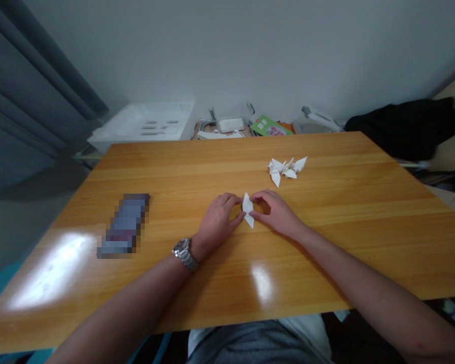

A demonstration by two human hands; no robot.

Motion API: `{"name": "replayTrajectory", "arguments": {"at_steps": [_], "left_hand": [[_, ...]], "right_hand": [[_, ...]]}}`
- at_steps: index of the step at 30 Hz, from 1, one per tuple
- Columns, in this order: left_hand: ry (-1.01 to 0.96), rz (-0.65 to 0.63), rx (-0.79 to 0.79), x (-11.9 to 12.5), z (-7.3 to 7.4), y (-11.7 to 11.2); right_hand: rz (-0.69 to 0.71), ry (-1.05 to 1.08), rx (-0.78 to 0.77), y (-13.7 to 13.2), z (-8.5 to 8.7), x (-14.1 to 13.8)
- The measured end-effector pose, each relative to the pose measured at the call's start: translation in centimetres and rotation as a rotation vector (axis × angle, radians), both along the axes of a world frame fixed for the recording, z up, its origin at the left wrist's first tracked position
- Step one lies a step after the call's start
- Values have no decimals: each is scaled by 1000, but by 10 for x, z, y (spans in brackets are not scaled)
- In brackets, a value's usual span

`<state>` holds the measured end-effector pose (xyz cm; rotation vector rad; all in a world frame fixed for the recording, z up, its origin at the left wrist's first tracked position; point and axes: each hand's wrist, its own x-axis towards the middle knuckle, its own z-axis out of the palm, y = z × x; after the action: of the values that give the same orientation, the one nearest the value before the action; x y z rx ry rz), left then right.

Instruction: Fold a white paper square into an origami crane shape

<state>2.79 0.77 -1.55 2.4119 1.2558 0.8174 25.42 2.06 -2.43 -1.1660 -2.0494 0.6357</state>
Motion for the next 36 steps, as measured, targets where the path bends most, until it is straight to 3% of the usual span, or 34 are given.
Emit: {"name": "replayTrajectory", "arguments": {"at_steps": [15,36], "left_hand": [[-113,-74,-18,1,-2,4],[-220,-25,-85,-1,-10,10]], "right_hand": [[33,-73,13,1,-3,1],[72,-108,41,-1,0,1]]}}
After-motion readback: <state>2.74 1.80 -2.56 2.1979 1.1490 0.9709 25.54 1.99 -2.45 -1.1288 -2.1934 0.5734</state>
